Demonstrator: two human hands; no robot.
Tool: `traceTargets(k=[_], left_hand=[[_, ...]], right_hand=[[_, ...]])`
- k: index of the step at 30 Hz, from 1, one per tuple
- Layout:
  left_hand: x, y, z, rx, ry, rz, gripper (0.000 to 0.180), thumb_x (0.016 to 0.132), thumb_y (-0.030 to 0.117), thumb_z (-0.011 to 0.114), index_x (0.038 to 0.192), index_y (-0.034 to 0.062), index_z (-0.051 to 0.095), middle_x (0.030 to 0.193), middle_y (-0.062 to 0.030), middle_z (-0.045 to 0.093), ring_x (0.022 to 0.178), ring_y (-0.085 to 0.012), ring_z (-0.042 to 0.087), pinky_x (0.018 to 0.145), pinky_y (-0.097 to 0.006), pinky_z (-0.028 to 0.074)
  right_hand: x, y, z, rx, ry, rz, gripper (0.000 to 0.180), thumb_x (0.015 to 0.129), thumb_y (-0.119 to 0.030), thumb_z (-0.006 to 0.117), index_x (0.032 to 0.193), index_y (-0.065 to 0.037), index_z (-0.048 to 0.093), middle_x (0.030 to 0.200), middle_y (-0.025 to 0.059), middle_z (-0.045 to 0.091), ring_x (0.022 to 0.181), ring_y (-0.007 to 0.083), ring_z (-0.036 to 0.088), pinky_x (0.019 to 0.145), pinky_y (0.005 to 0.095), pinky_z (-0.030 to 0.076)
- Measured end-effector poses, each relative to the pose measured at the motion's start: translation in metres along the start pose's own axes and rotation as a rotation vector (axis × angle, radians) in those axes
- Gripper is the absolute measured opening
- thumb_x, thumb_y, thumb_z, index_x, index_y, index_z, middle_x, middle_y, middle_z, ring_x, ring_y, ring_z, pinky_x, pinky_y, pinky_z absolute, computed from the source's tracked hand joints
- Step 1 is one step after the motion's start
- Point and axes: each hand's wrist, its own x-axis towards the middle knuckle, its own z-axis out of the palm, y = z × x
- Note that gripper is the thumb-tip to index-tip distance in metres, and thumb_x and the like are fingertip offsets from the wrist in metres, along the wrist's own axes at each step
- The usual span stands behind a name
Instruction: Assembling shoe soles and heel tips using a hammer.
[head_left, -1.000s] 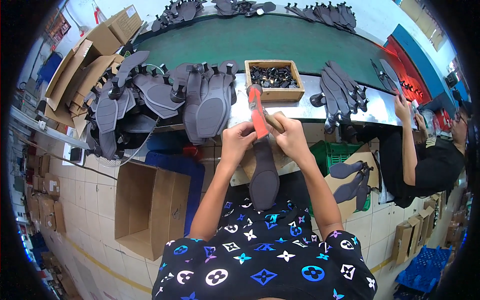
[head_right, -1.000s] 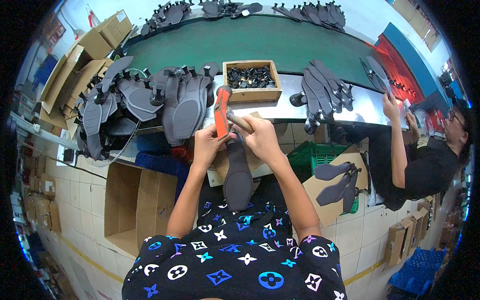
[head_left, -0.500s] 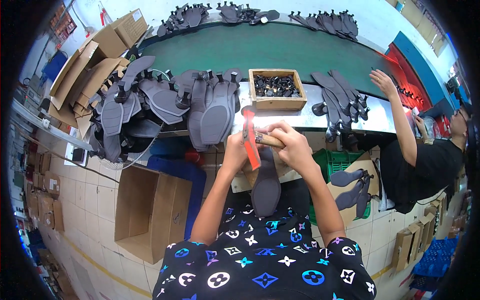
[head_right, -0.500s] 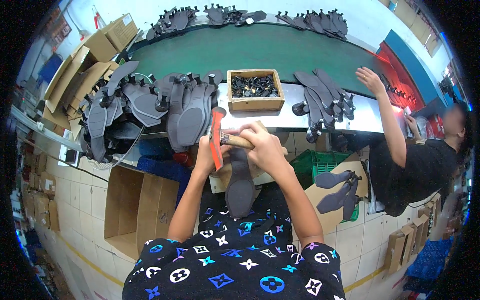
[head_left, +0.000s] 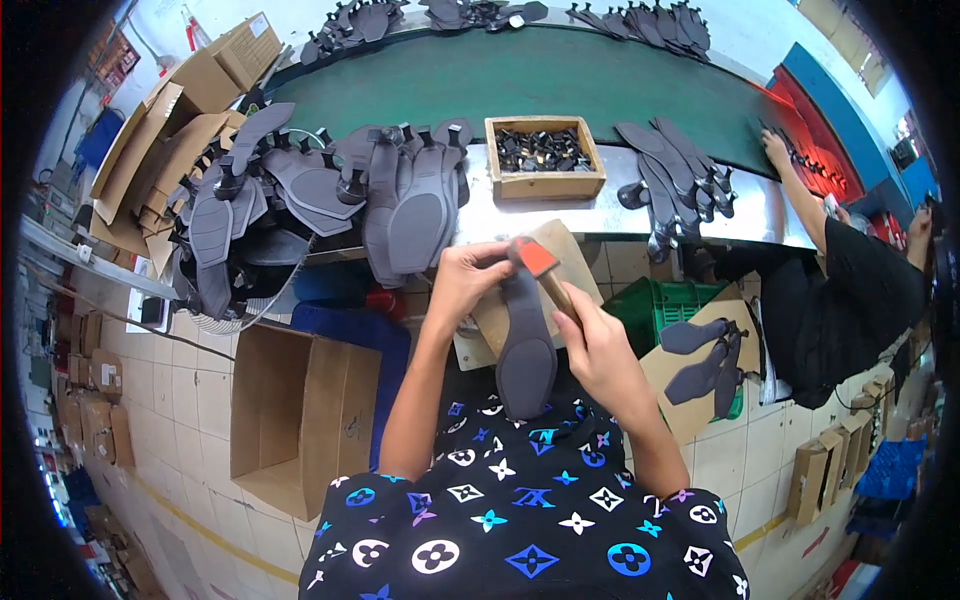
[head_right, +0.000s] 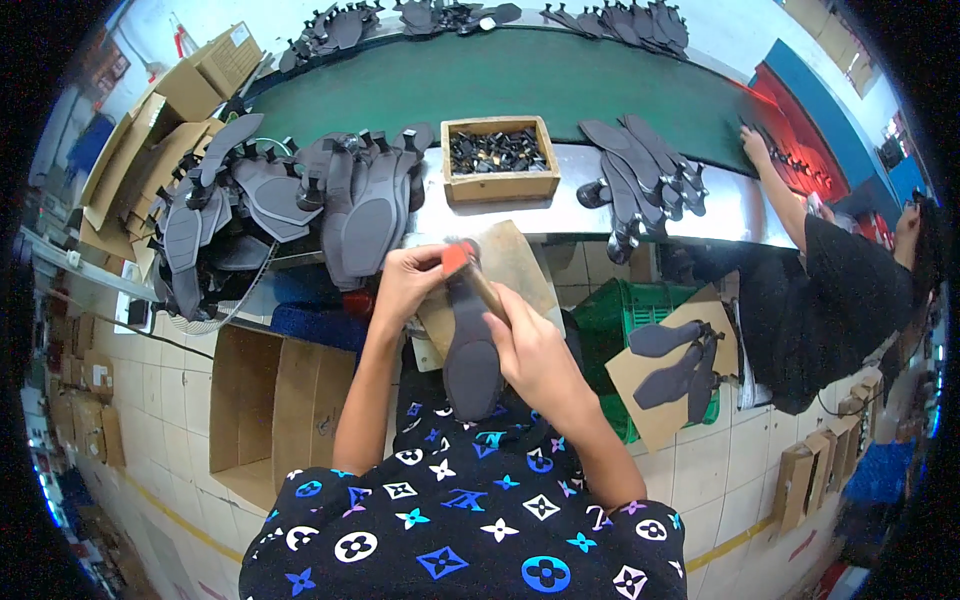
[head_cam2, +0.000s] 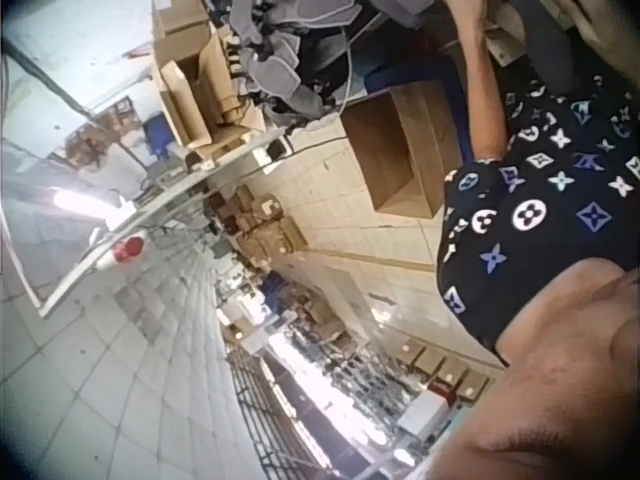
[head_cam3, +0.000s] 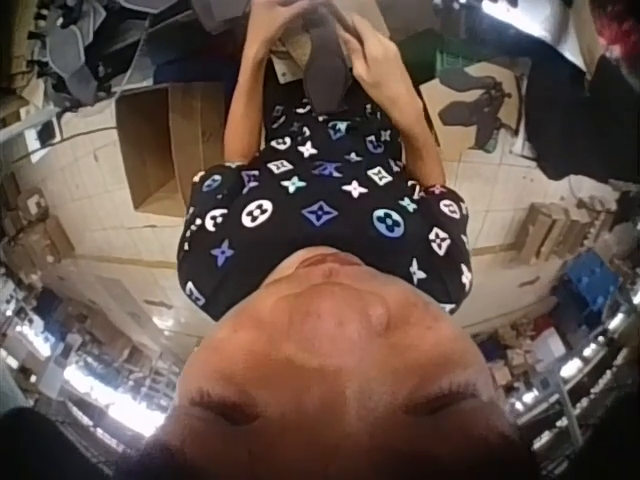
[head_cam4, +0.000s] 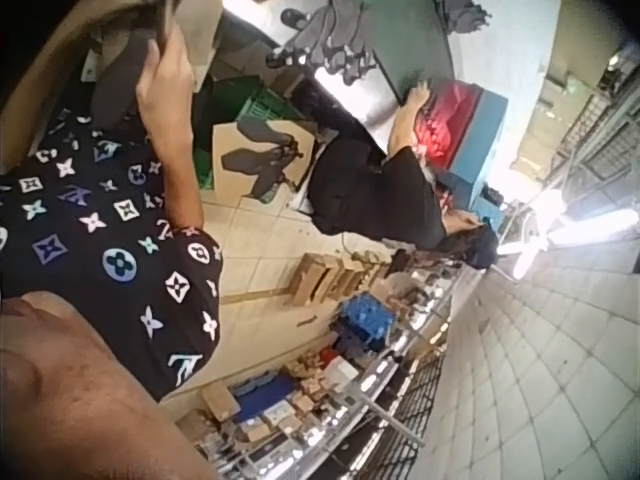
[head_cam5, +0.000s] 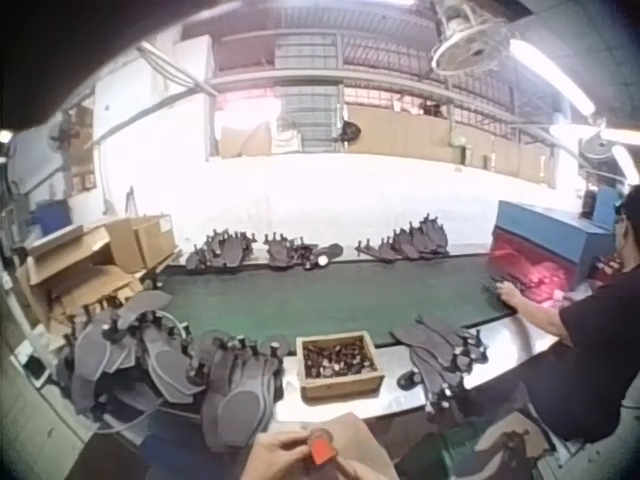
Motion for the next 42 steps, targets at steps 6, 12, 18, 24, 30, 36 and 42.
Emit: traceTargets(k=[6,12,18,24,30,36,42], left_hand=[[-0.005,-0.007,-0.004,0.258,0.0,0.101,0.057,0.082,0.016,0.08,0.131,-0.0024,0.058,0.109,-0.0127,0.074,0.101,-0.019,0.069,0.091,-0.032,0.052],[-0.016,-0.002,0.004,0.708,-0.032,0.216,0.098,0.079,0.031,0.081,0.149,-0.0021,0.022,0.132,-0.0142,0.063,0.132,-0.0369,0.048,0.114,-0.043,0.034],[-0.015,0.007,-0.002,0.73,-0.063,0.164,0.08,0.081,0.032,0.078,0.145,0.0022,0.04,0.139,-0.011,0.058,0.135,-0.0397,0.044,0.117,-0.046,0.03],[-0.016,-0.014,-0.001,0.807,0.082,0.545,0.028,0.089,0.02,0.07,0.112,0.004,0.07,0.111,-0.0124,0.071,0.113,-0.0323,0.064,0.109,-0.043,0.039],[-0.085,0.079,0.025,0.136,-0.162,0.159,0.02,0.091,0.016,0.067,0.087,-0.003,0.068,0.072,-0.0099,0.057,0.066,-0.0181,0.058,0.061,-0.031,0.043],[-0.124,0.13,0.04,-0.129,-0.257,-0.14,0.023,0.094,0.016,0.066,0.085,-0.0056,0.066,0.073,-0.0063,0.054,0.069,-0.0113,0.053,0.062,-0.028,0.04],[-0.133,0.134,0.039,-0.188,-0.45,-0.15,0.028,0.1,0.021,0.058,0.103,-0.005,0.068,0.092,-0.0104,0.062,0.091,-0.016,0.059,0.078,-0.03,0.046]], right_hand=[[-0.015,-0.042,-0.031,0.073,0.203,-0.206,0.033,0.103,-0.012,0.051,0.13,0.007,0.051,0.079,0.0063,0.056,0.062,0.0106,0.051,0.055,0.0238,0.042],[-0.006,0.03,0.019,-0.037,0.198,-0.226,0.032,0.099,-0.003,0.052,0.129,0.008,0.049,0.091,0.0165,0.063,0.072,0.0261,0.062,0.064,0.0372,0.05],[-0.025,-0.022,-0.021,-0.039,0.293,-0.375,0.038,0.099,-0.006,0.053,0.133,0.008,0.047,0.078,0.0064,0.054,0.061,0.0208,0.054,0.056,0.0305,0.046],[-0.01,-0.01,-0.01,-0.094,0.273,-0.186,0.018,0.096,-0.004,0.058,0.112,0.003,0.054,0.086,0.0254,0.064,0.075,0.0457,0.065,0.061,0.047,0.052],[0.006,0.018,-0.017,-0.222,0.195,-0.224,0.045,0.095,-0.007,0.062,0.136,0.004,0.049,0.099,0.0204,0.067,0.078,0.0394,0.067,0.065,0.0411,0.054],[0.028,0.045,-0.002,-0.575,-0.13,-0.326,0.028,0.092,-0.014,0.066,0.117,-0.002,0.066,0.118,0.0131,0.064,0.095,0.0335,0.064,0.078,0.0408,0.049],[0.007,-0.008,-0.024,0.842,-0.462,-0.176,0.046,0.097,-0.04,0.061,0.108,0.004,0.068,0.112,0.0207,0.068,0.109,0.0334,0.063,0.096,0.0455,0.048]])
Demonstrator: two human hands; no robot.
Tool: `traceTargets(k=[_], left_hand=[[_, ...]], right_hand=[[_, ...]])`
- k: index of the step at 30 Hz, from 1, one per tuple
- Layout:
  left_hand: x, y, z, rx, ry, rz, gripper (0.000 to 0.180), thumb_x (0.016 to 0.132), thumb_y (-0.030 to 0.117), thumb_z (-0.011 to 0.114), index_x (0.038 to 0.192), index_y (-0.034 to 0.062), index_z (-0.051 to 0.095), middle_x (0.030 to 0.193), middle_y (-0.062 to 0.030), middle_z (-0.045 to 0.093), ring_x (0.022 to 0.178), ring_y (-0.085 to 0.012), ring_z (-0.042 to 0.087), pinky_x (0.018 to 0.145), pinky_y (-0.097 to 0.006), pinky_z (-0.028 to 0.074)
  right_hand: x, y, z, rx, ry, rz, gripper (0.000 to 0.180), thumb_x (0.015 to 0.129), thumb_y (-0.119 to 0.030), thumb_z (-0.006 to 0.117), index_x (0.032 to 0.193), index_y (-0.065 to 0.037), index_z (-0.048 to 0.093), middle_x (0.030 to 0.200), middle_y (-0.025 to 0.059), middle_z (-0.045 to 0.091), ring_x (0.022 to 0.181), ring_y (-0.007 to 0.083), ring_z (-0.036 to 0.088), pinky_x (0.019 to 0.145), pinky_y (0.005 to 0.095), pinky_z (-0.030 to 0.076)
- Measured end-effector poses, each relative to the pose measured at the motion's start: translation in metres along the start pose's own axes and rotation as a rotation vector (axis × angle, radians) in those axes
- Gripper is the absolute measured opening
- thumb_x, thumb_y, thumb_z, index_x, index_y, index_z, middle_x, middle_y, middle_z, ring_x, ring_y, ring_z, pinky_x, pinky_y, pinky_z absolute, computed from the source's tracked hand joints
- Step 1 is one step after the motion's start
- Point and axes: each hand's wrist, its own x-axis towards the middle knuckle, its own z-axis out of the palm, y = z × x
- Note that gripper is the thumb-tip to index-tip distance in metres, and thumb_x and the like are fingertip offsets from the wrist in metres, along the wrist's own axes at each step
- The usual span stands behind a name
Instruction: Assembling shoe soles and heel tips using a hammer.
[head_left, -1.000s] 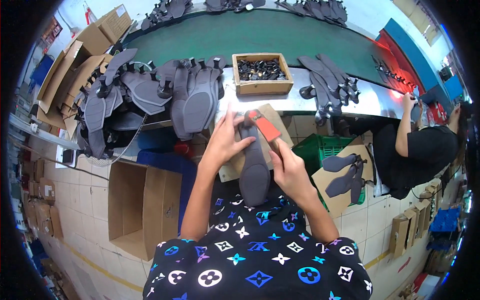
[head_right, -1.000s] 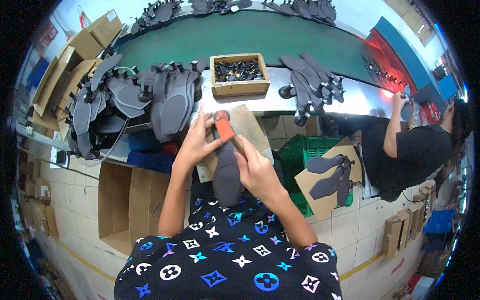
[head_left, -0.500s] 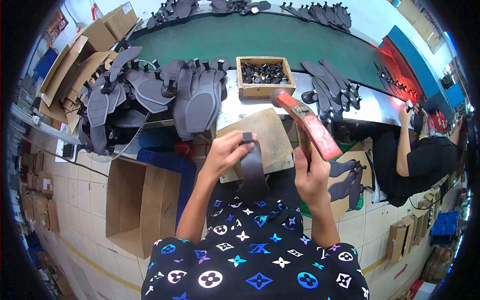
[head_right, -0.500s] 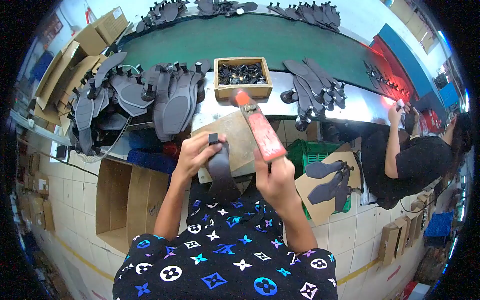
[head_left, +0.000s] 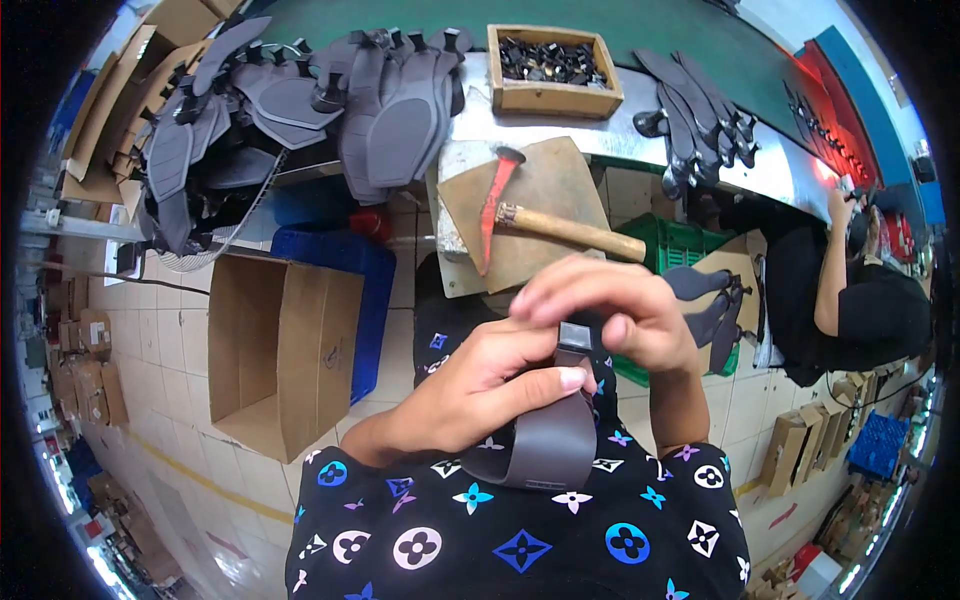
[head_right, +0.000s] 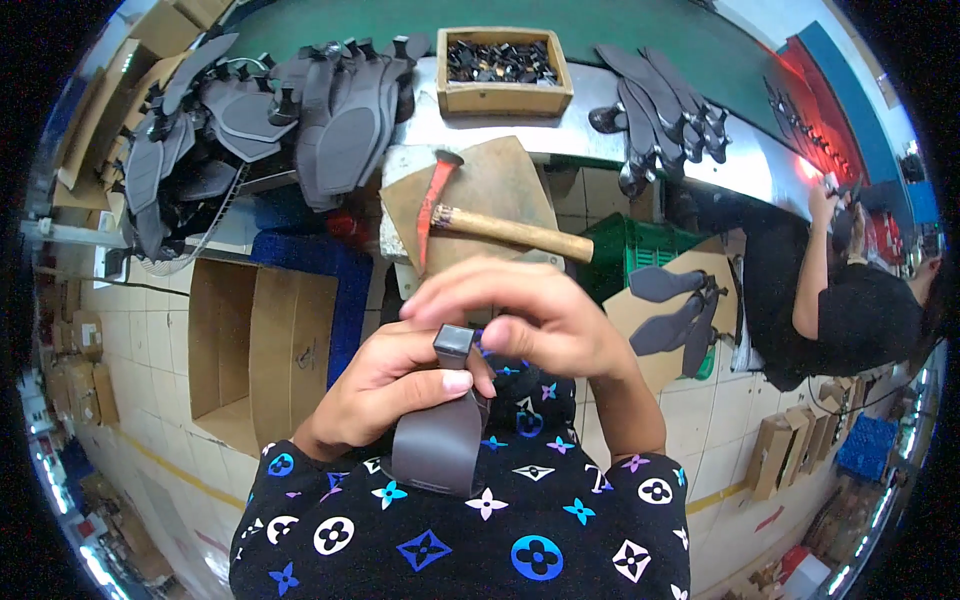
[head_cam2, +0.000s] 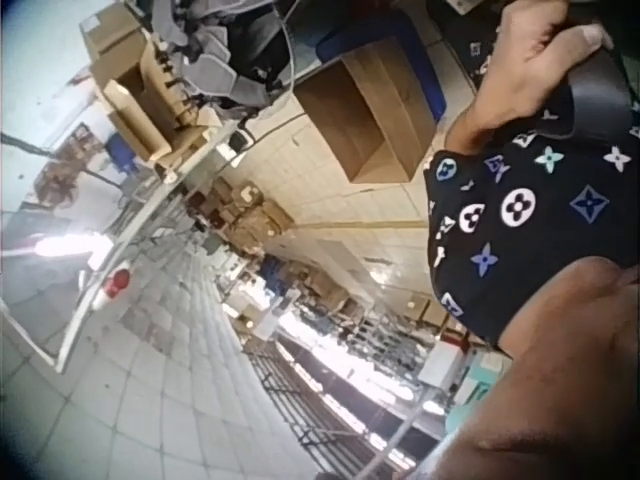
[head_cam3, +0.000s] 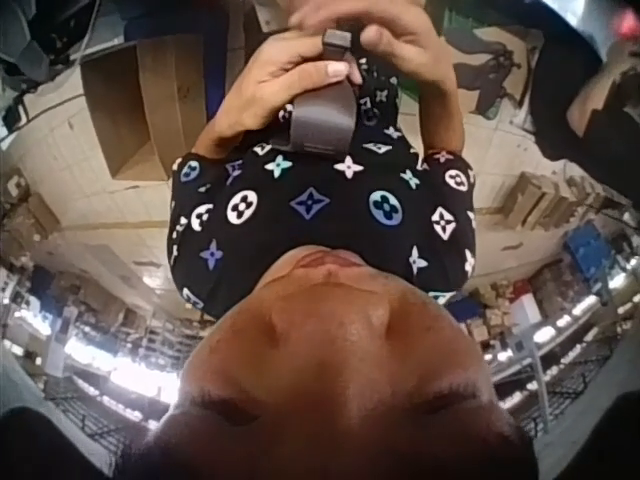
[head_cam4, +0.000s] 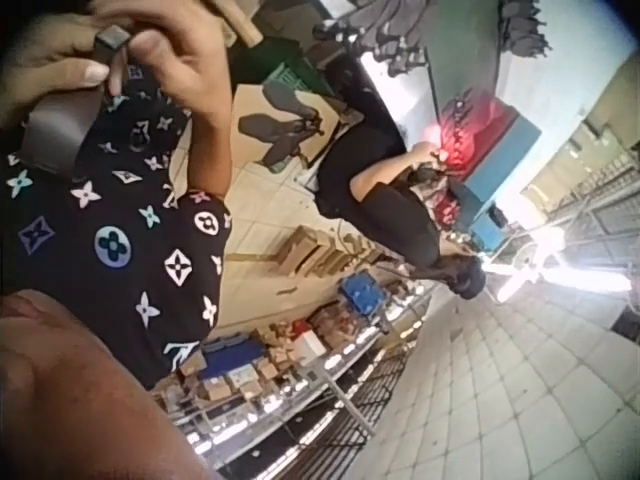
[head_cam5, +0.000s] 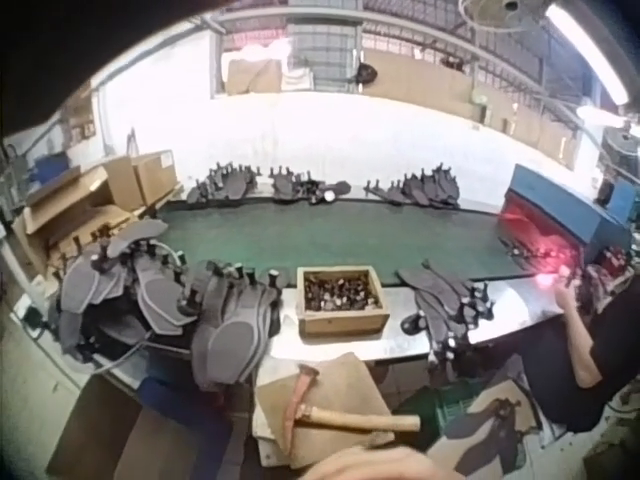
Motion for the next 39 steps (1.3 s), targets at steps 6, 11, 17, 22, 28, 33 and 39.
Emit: traceTargets(k=[6,11,17,22,28,33,39], left_hand=[[0.003,0.0,0.013,-0.308,-0.217,-0.142,0.033,0.106,0.026,0.048,0.116,-0.0027,0.061,0.109,-0.0114,0.063,0.106,-0.0193,0.06,0.095,-0.031,0.046],[0.008,0.001,0.006,-0.36,-0.194,-0.196,0.032,0.106,0.025,0.048,0.113,-0.0028,0.061,0.111,-0.0123,0.061,0.106,-0.0212,0.059,0.094,-0.032,0.046],[0.022,0.0,0.009,0.033,-0.088,-0.081,0.038,0.104,0.024,0.046,0.126,-0.0066,0.054,0.121,-0.0217,0.059,0.119,-0.0306,0.056,0.103,-0.038,0.041],[0.031,-0.038,-0.004,-0.178,-0.05,-0.193,0.053,0.101,0.024,0.058,0.143,-0.0026,0.042,0.129,-0.0108,0.059,0.12,-0.0156,0.053,0.101,-0.03,0.043],[0.043,-0.017,-0.05,0.186,0.287,-0.036,0.032,0.096,0.012,0.064,0.125,-0.002,0.064,0.116,-0.0078,0.068,0.106,-0.0143,0.06,0.096,-0.029,0.047],[0.043,0.036,-0.155,0.456,0.861,0.225,0.038,0.097,0.015,0.063,0.131,-0.0034,0.062,0.127,-0.0107,0.064,0.114,-0.0153,0.059,0.101,-0.028,0.043],[0.056,0.035,-0.286,1.727,1.291,-0.142,0.047,0.096,0.018,0.062,0.135,-0.0065,0.053,0.129,-0.024,0.057,0.113,-0.0347,0.06,0.099,-0.042,0.047]], right_hand=[[-0.003,0.007,0.011,0.266,-0.122,-0.155,0.045,0.098,-0.043,0.06,0.098,0.001,0.068,0.095,0.0131,0.068,0.105,0.0321,0.062,0.098,0.0468,0.045],[-0.014,0.006,0.013,0.195,0.047,-0.051,0.03,0.097,-0.024,0.061,0.109,0.002,0.069,0.112,0.0171,0.071,0.121,0.0354,0.06,0.104,0.045,0.042],[-0.022,-0.019,0.02,-0.488,0.23,-0.014,0.026,0.087,-0.017,0.066,0.105,0.0,0.072,0.104,0.0164,0.075,0.115,0.0358,0.067,0.108,0.0507,0.032],[-0.034,-0.009,-0.031,-0.994,0.693,-0.123,0.019,0.083,0.006,0.057,0.097,0.002,0.069,0.087,0.0113,0.073,0.089,0.0279,0.073,0.102,0.0534,0.046],[-0.027,0.009,-0.081,-0.687,0.601,0.067,0.033,0.092,-0.007,0.065,0.125,-0.001,0.064,0.108,0.0159,0.072,0.099,0.027,0.07,0.09,0.035,0.053],[-0.04,0.054,-0.194,-1.355,1.084,0.12,0.047,0.093,-0.024,0.066,0.132,0.002,0.056,0.103,0.0213,0.069,0.086,0.032,0.068,0.08,0.0391,0.053],[-0.031,0.084,-0.261,-1.208,0.748,0.19,0.026,0.091,-0.02,0.067,0.103,0.003,0.068,0.088,0.0198,0.066,0.092,0.04,0.066,0.081,0.0432,0.052]])
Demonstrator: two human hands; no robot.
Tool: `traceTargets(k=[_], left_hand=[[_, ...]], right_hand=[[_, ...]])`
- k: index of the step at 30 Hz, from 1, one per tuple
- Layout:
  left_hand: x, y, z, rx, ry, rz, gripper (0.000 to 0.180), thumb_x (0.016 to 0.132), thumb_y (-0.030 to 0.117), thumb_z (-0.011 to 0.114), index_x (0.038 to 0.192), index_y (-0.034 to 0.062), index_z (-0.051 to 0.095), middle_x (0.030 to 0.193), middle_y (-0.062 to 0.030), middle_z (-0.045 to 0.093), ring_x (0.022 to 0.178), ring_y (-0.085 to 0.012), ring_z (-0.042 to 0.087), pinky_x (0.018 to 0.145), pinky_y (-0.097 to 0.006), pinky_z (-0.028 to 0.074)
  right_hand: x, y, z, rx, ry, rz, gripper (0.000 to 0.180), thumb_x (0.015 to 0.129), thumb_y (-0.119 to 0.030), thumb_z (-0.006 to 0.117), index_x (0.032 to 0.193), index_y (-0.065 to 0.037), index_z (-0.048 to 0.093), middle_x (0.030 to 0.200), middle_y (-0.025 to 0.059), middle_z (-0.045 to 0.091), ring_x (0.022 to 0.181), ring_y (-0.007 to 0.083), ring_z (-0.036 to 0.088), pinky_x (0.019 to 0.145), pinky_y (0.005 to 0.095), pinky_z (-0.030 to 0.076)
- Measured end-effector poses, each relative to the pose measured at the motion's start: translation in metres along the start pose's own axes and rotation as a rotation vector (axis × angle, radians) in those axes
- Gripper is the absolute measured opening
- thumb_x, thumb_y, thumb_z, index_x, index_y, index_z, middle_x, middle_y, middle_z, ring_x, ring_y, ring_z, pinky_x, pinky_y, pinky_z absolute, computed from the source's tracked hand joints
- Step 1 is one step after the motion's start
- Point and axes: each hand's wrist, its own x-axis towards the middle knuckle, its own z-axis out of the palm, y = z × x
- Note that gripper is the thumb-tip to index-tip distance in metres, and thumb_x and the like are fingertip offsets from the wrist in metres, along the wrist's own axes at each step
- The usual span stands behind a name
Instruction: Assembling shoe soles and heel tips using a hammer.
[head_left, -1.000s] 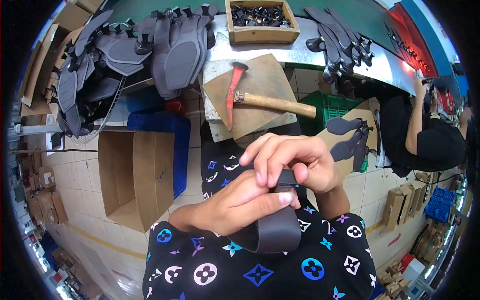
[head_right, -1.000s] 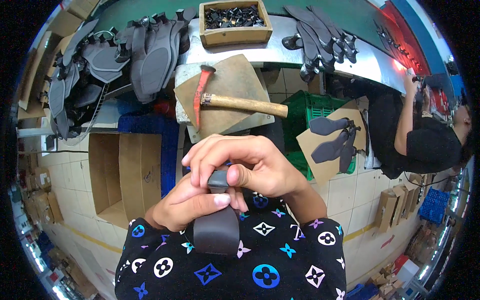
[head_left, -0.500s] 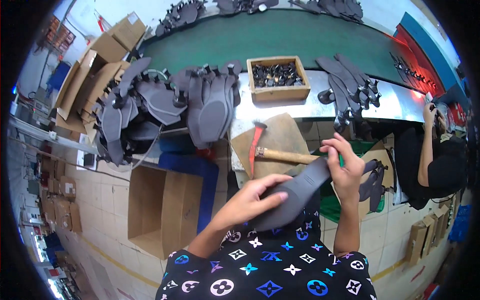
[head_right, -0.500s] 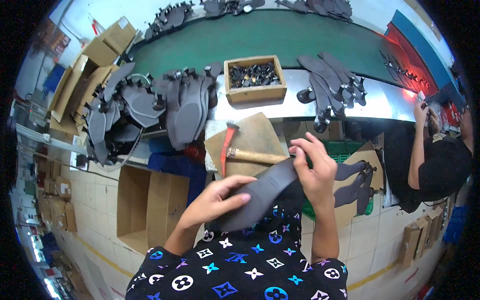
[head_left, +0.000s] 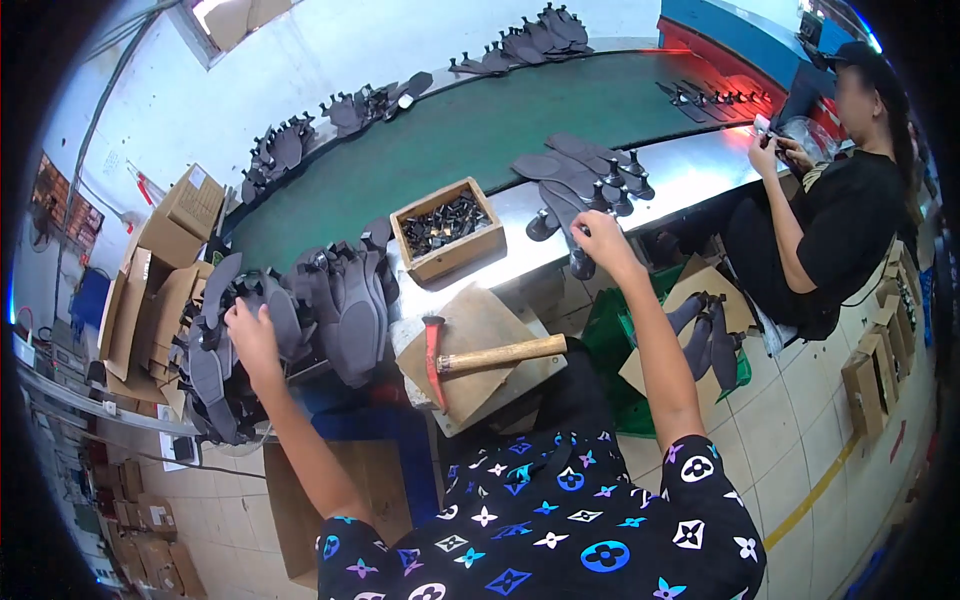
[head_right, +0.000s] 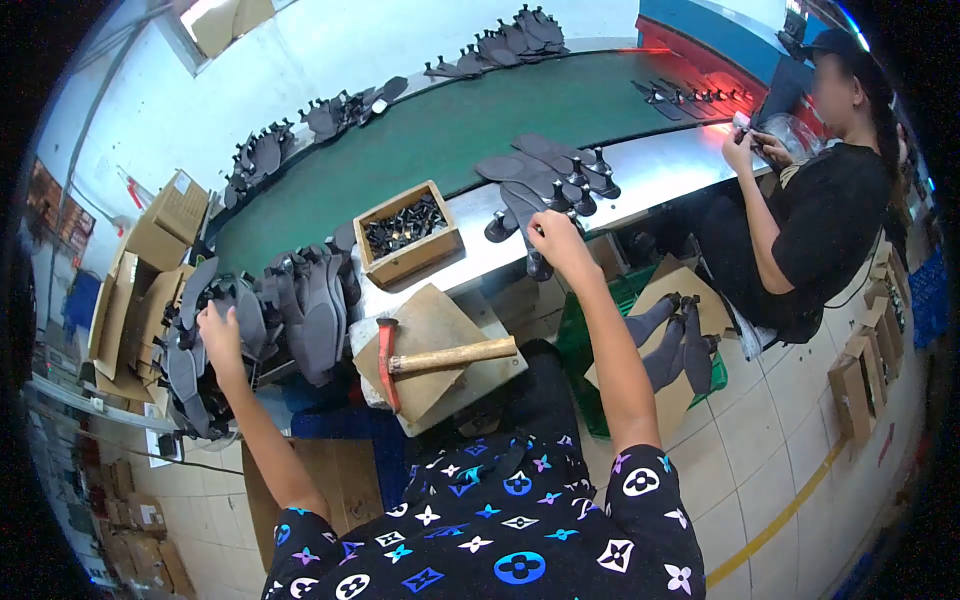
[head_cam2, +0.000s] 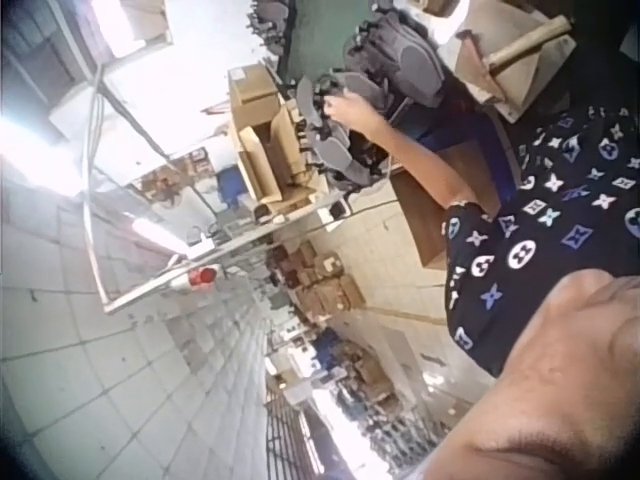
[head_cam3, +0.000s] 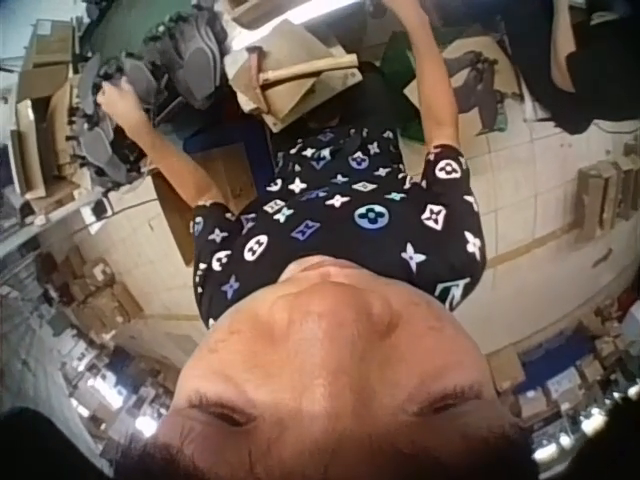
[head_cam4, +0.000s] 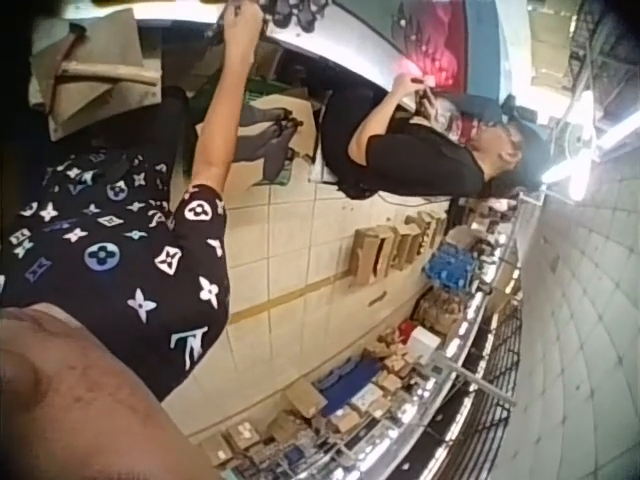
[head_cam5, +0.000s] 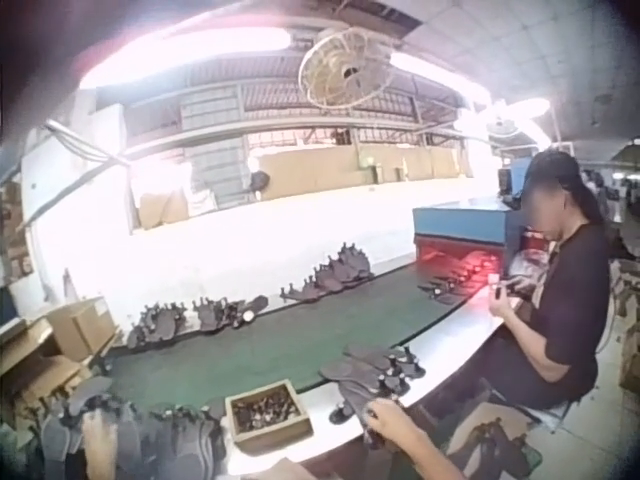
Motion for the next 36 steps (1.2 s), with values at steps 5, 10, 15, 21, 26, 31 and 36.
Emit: traceTargets(k=[5,10,15,21,26,31,36], left_hand=[[-0.055,0.112,-0.05,-0.496,-0.056,0.286,0.054,0.089,0.012,0.067,0.136,-0.0078,0.048,0.14,-0.0266,0.047,0.135,-0.0418,0.043,0.115,-0.045,0.032],[-0.105,0.193,-0.073,-0.629,-0.152,0.567,0.101,0.08,0.022,0.079,0.155,-0.0041,0.016,0.16,-0.0243,0.02,0.152,-0.039,0.01,0.123,-0.045,0.01],[-0.123,0.193,-0.058,-1.448,-0.18,0.134,0.039,0.087,0.021,0.067,0.119,0.0006,0.06,0.121,-0.0152,0.062,0.12,-0.0345,0.057,0.114,-0.054,0.029],[-0.123,0.159,-0.086,-0.962,0.358,0.472,0.023,0.087,0.01,0.064,0.107,0.0006,0.057,0.106,-0.0152,0.056,0.1,-0.0299,0.057,0.088,-0.04,0.046],[-0.165,0.143,-0.097,-1.463,-0.103,-0.042,0.024,0.106,0.021,0.047,0.117,-0.0001,0.051,0.102,-0.006,0.055,0.092,-0.0105,0.05,0.081,-0.026,0.041],[-0.184,0.172,-0.031,-0.97,-0.608,0.028,0.035,0.101,0.024,0.055,0.125,-0.0019,0.052,0.111,-0.0124,0.054,0.106,-0.0261,0.052,0.093,-0.039,0.04],[-0.172,0.19,-0.028,-0.464,-0.291,0.165,0.044,0.09,0.024,0.069,0.124,0.0007,0.052,0.124,-0.0196,0.049,0.118,-0.0369,0.047,0.092,-0.05,0.037]], right_hand=[[0.028,-0.042,-0.006,0.952,0.356,0.344,0.015,0.098,-0.014,0.061,0.095,0.001,0.064,0.083,0.0078,0.064,0.068,0.0122,0.062,0.059,0.0274,0.048],[0.041,-0.178,-0.023,1.739,0.165,0.293,0.019,0.101,-0.011,0.056,0.116,0.002,0.054,0.096,0.0129,0.064,0.077,0.0174,0.065,0.068,0.0265,0.057],[-0.028,-0.269,-0.018,1.795,-0.643,0.067,0.034,0.106,-0.021,0.048,0.13,0.002,0.053,0.124,0.0168,0.063,0.091,0.0224,0.069,0.081,0.0366,0.058],[-0.1,-0.196,0.059,0.12,-0.095,-0.44,0.101,0.071,-0.056,0.08,0.144,-0.001,0.038,0.157,0.0247,0.021,0.132,0.0406,0.045,0.098,0.051,0.048],[-0.148,-0.146,0.047,-0.086,-0.299,-0.124,0.069,0.078,-0.056,0.075,0.119,-0.002,0.058,0.101,0.0176,0.065,0.09,0.0304,0.067,0.072,0.0425,0.055],[-0.178,-0.102,0.009,0.224,-0.064,0.336,0.035,0.087,-0.032,0.077,0.082,0.0,0.065,0.052,0.0129,0.048,0.046,0.0215,0.052,0.047,0.0353,0.041],[-0.245,-0.075,0.004,0.365,0.144,0.424,0.025,0.091,-0.026,0.073,0.091,-0.002,0.069,0.051,0.0018,0.047,0.045,0.0103,0.043,0.045,0.0306,0.035]])
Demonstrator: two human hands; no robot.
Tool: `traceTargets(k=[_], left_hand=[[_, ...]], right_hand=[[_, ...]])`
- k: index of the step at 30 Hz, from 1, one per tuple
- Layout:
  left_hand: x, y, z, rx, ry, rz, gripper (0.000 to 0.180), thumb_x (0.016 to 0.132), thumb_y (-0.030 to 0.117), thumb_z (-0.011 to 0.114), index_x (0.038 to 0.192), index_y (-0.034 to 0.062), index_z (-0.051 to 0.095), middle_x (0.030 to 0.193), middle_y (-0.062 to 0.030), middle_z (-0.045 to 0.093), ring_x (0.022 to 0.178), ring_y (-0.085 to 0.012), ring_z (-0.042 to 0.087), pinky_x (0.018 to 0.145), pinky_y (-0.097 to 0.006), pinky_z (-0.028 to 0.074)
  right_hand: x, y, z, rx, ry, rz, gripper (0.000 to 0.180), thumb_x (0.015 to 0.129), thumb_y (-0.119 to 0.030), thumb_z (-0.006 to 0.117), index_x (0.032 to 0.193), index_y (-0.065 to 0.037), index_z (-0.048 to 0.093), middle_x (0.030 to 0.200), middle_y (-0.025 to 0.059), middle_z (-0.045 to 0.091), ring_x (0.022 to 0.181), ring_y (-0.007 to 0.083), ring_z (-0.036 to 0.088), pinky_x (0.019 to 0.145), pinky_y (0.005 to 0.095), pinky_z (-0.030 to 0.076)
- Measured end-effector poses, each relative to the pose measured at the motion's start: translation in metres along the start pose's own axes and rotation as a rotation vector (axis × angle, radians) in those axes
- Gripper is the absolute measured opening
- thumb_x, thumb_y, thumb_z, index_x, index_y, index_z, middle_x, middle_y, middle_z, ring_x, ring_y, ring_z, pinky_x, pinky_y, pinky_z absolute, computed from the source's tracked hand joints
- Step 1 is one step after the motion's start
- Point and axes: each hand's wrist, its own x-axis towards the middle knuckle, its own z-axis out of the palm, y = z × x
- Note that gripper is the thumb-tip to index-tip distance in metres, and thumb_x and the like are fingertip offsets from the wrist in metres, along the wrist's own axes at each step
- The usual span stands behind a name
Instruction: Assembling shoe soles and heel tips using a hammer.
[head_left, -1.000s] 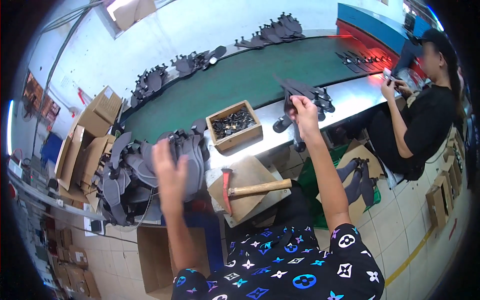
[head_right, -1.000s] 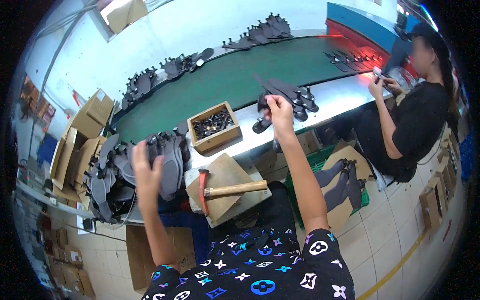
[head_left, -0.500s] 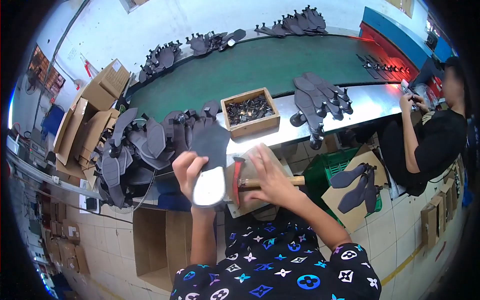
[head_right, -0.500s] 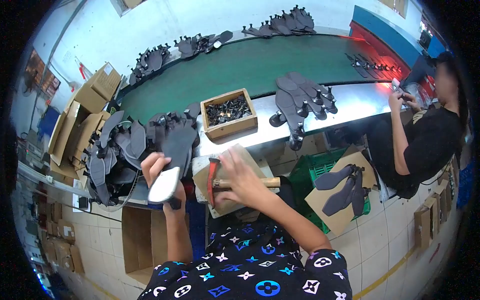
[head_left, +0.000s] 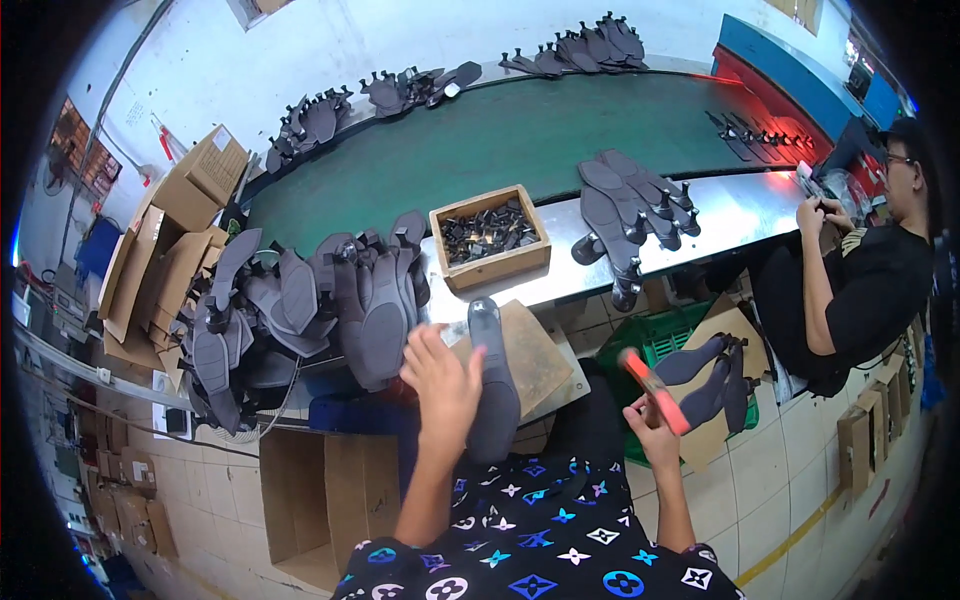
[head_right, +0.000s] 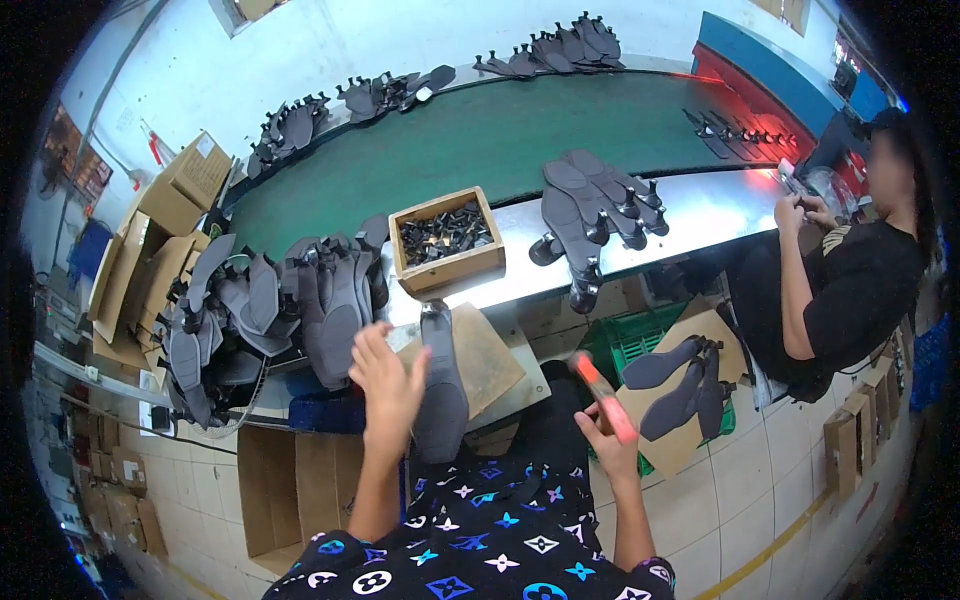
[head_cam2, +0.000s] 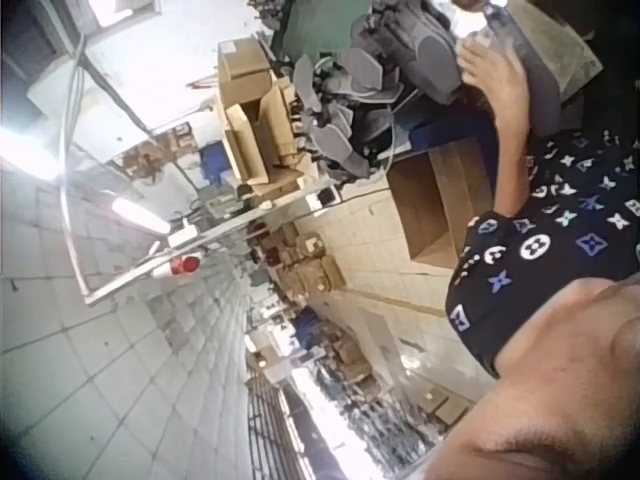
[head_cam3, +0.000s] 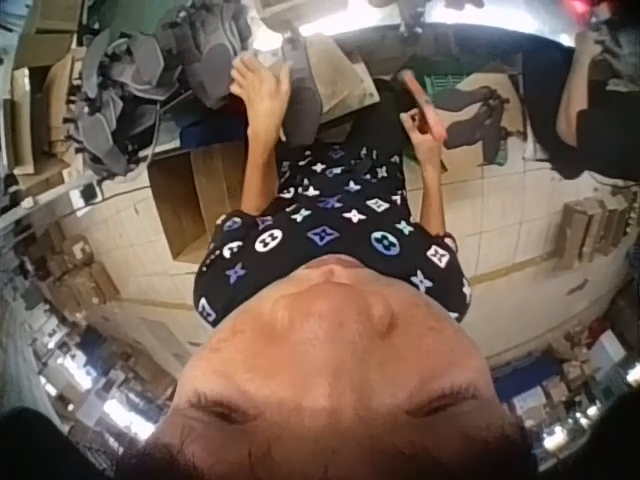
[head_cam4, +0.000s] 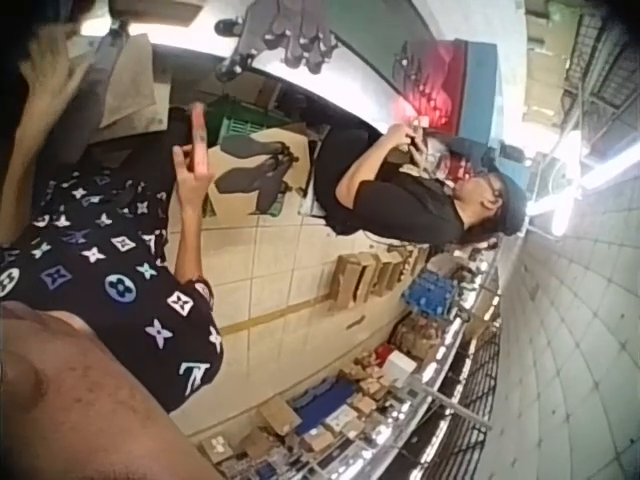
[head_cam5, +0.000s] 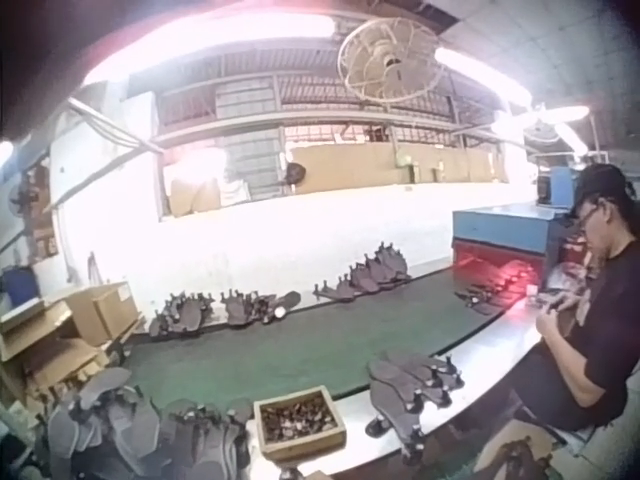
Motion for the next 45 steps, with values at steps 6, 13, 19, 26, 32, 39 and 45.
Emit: traceTargets(k=[6,13,19,26,32,39,45], left_hand=[[0.162,-0.012,0.066,-0.039,0.044,0.358,0.014,0.089,0.016,0.066,0.094,0.0024,0.065,0.094,-0.0162,0.066,0.091,-0.0347,0.065,0.079,-0.046,0.052],[0.213,-0.023,0.121,0.118,-0.304,0.287,0.016,0.082,0.017,0.067,0.089,0.0037,0.074,0.092,-0.0207,0.071,0.088,-0.0384,0.07,0.079,-0.047,0.056],[0.208,-0.01,0.116,-0.034,-0.26,0.236,0.016,0.078,0.015,0.066,0.081,0.0028,0.075,0.086,-0.023,0.071,0.084,-0.0386,0.071,0.078,-0.047,0.057],[0.207,-0.02,0.106,-0.013,-0.195,0.361,0.015,0.082,0.014,0.071,0.087,0.0004,0.075,0.083,-0.0201,0.071,0.078,-0.0343,0.07,0.073,-0.042,0.055],[0.116,0.038,0.003,-0.701,0.004,0.238,0.012,0.09,0.008,0.07,0.09,-0.0041,0.07,0.08,-0.0129,0.07,0.072,-0.0172,0.066,0.066,-0.029,0.05],[0.019,0.065,-0.059,-0.966,0.097,0.282,0.01,0.087,0.003,0.073,0.093,-0.0028,0.067,0.088,-0.0121,0.069,0.075,-0.0183,0.065,0.069,-0.027,0.052],[-0.002,0.053,-0.062,-0.805,0.309,0.59,0.018,0.082,-0.008,0.073,0.098,-0.0019,0.069,0.095,-0.0144,0.067,0.085,-0.0271,0.066,0.073,-0.034,0.054]], right_hand=[[-0.015,-0.031,-0.02,0.447,-0.146,0.402,0.028,0.099,-0.025,0.064,0.098,0.003,0.069,0.052,-0.0043,0.046,0.039,0.0045,0.039,0.039,0.0227,0.031],[-0.005,-0.038,-0.003,0.301,-0.054,0.148,0.025,0.098,-0.025,0.066,0.096,-0.001,0.07,0.056,-0.0052,0.049,0.042,0.0034,0.04,0.04,0.0216,0.029],[0.022,-0.05,0.005,0.336,-0.095,0.126,0.024,0.098,-0.024,0.066,0.097,-0.001,0.071,0.057,-0.0056,0.048,0.044,0.0033,0.041,0.042,0.0216,0.029],[0.043,-0.081,0.028,0.392,-0.156,0.068,0.024,0.099,-0.024,0.065,0.101,-0.002,0.072,0.057,-0.0051,0.051,0.046,0.003,0.042,0.043,0.0215,0.028],[0.078,-0.136,0.034,0.587,-0.174,-0.198,0.025,0.097,-0.021,0.067,0.111,0.0,0.068,0.095,0.0065,0.074,0.058,0.002,0.05,0.051,0.0197,0.038],[0.082,-0.207,0.046,0.693,-0.302,-0.183,0.035,0.088,-0.022,0.078,0.11,0.003,0.067,0.098,0.0093,0.074,0.052,0.0005,0.047,0.045,0.016,0.035],[0.065,-0.217,0.046,0.803,-0.385,-0.091,0.021,0.09,-0.011,0.076,0.107,0.0,0.071,0.079,-0.0001,0.068,0.053,0.0002,0.051,0.044,0.0172,0.034]])
